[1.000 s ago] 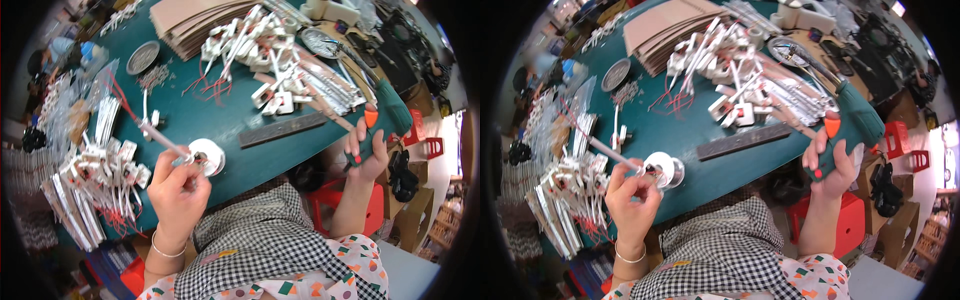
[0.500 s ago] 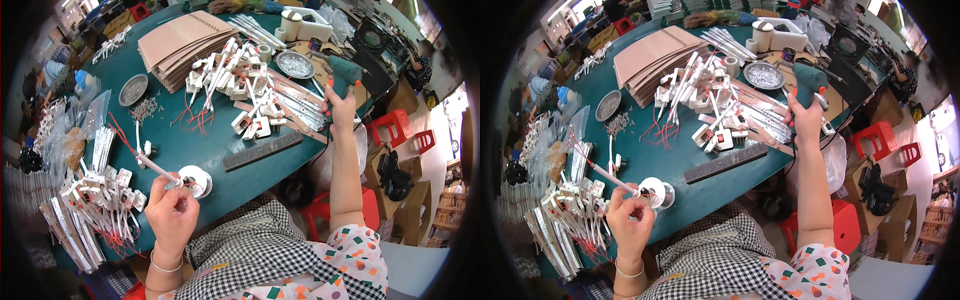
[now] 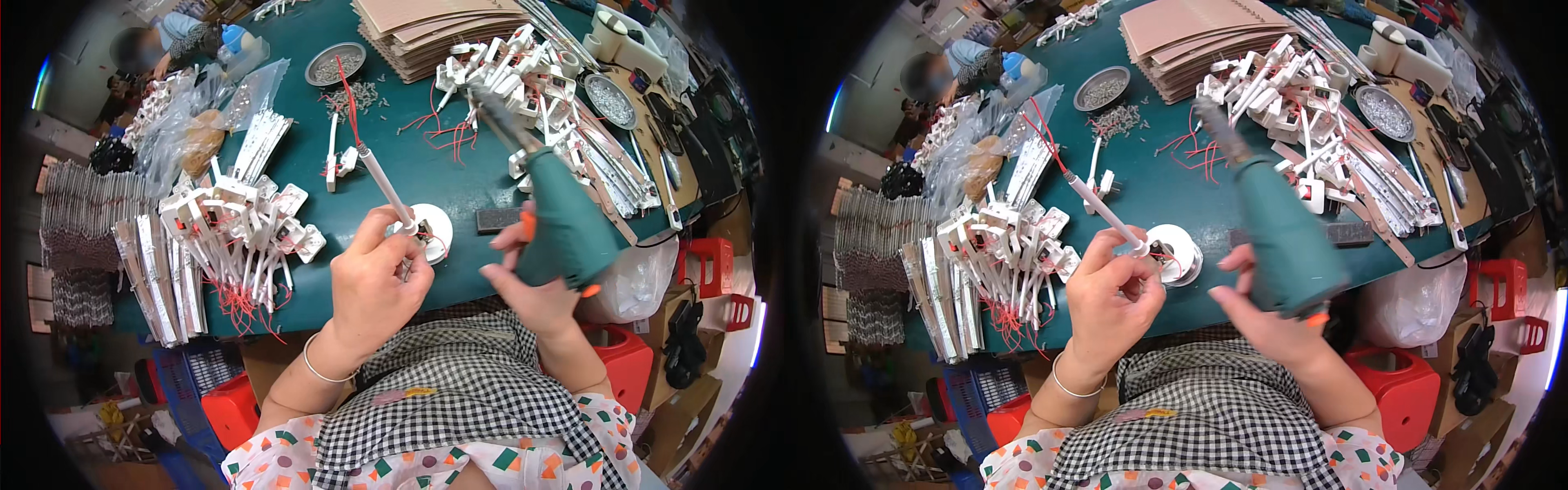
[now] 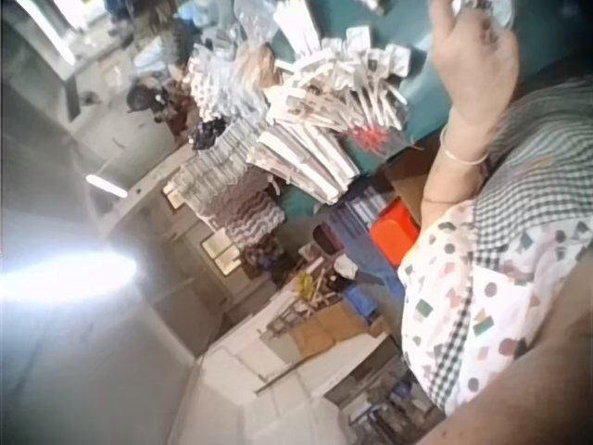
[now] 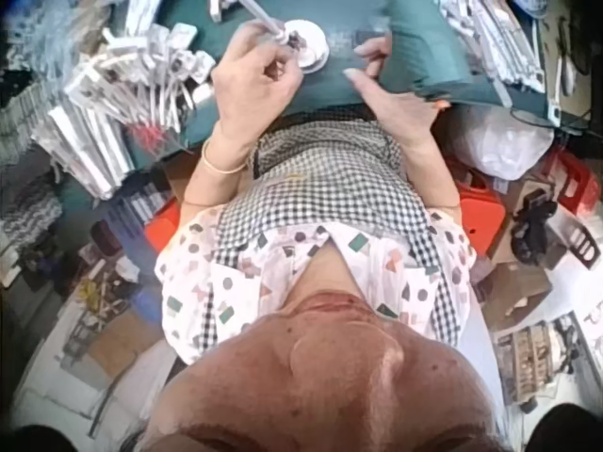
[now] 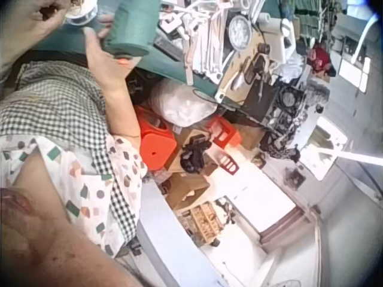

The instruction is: The person wires and solders electrical components for a lighting fixture by connecting a wiring harness to a plastic housing with a soldering iron and soldering wire.

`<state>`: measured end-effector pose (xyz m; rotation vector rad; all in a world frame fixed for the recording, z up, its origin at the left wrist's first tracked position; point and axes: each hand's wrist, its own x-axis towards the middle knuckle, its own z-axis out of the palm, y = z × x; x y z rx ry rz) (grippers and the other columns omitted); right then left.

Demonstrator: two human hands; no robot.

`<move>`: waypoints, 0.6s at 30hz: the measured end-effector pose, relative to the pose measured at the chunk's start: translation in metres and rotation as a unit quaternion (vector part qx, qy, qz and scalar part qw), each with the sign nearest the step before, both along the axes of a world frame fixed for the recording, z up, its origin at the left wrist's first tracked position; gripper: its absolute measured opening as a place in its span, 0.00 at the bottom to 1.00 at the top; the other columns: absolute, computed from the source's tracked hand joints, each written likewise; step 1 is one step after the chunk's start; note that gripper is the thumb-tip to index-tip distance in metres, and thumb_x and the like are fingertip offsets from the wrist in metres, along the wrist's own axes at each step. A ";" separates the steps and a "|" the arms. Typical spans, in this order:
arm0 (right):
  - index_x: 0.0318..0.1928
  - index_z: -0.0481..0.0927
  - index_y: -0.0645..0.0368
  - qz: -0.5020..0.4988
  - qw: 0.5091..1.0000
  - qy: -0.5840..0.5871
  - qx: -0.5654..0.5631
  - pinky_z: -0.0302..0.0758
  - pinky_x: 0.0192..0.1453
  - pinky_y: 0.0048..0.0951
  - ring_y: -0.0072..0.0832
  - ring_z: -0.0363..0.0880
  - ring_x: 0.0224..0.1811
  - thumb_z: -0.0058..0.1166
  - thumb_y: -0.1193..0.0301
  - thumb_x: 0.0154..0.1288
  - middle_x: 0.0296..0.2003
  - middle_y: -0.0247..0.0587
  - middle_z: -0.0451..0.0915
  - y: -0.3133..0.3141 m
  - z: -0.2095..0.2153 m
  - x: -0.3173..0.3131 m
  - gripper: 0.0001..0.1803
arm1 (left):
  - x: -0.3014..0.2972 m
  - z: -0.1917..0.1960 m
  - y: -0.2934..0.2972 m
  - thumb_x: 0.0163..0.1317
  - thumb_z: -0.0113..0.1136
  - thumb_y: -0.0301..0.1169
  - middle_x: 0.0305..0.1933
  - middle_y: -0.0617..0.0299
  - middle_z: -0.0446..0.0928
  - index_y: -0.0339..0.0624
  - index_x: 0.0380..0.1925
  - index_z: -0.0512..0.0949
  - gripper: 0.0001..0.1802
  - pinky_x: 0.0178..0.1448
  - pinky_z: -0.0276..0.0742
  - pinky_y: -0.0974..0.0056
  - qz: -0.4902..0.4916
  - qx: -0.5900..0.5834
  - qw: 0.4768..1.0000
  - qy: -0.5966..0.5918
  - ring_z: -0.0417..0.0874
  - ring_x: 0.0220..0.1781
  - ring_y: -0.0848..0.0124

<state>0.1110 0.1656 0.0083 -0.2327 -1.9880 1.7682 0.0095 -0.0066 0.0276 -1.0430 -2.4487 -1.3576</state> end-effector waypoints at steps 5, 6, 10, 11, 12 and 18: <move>0.46 0.79 0.61 0.019 0.998 -0.009 0.067 0.79 0.41 0.23 0.20 0.81 0.37 0.73 0.78 0.49 0.41 0.36 0.81 -0.030 -0.023 -0.019 0.22 | 0.001 0.003 -0.005 0.46 0.63 0.14 0.45 0.56 0.78 0.32 0.24 0.79 0.05 0.24 0.73 0.75 0.002 -0.002 1.000 0.009 0.78 0.25 0.80; 0.45 0.80 0.62 0.013 0.997 -0.001 0.071 0.80 0.41 0.25 0.24 0.82 0.38 0.73 0.78 0.49 0.40 0.37 0.82 -0.033 -0.025 -0.021 0.21 | 0.001 0.003 -0.005 0.46 0.63 0.14 0.45 0.55 0.78 0.32 0.24 0.79 0.05 0.24 0.74 0.75 0.004 0.000 1.000 0.010 0.78 0.25 0.80; 0.43 0.80 0.63 0.012 0.998 0.049 0.038 0.81 0.41 0.27 0.27 0.84 0.35 0.72 0.78 0.50 0.38 0.39 0.83 -0.033 -0.035 -0.030 0.19 | 0.001 0.001 -0.006 0.46 0.64 0.14 0.45 0.55 0.78 0.32 0.24 0.79 0.05 0.25 0.74 0.75 0.011 0.006 1.000 0.005 0.78 0.24 0.80; 0.43 0.80 0.63 0.015 0.998 0.049 0.038 0.81 0.41 0.27 0.27 0.84 0.35 0.72 0.78 0.50 0.38 0.39 0.83 -0.034 -0.034 -0.030 0.19 | 0.002 0.000 -0.006 0.46 0.64 0.14 0.45 0.55 0.78 0.32 0.24 0.79 0.05 0.25 0.74 0.74 0.006 0.012 1.000 0.008 0.78 0.24 0.80; 0.43 0.80 0.63 0.009 0.998 0.052 0.035 0.81 0.39 0.27 0.27 0.84 0.33 0.70 0.79 0.51 0.36 0.39 0.83 -0.035 -0.032 -0.029 0.18 | 0.002 0.000 -0.006 0.46 0.64 0.14 0.46 0.55 0.78 0.32 0.24 0.79 0.05 0.24 0.73 0.74 0.000 0.017 1.000 0.011 0.78 0.24 0.80; 0.53 0.72 0.64 0.011 0.994 0.095 0.060 0.78 0.38 0.22 0.22 0.80 0.34 0.64 0.83 0.57 0.35 0.37 0.81 -0.027 -0.033 -0.032 0.23 | -0.001 0.001 -0.005 0.45 0.64 0.14 0.45 0.55 0.78 0.33 0.23 0.79 0.05 0.23 0.72 0.74 0.005 -0.001 1.000 0.019 0.78 0.24 0.79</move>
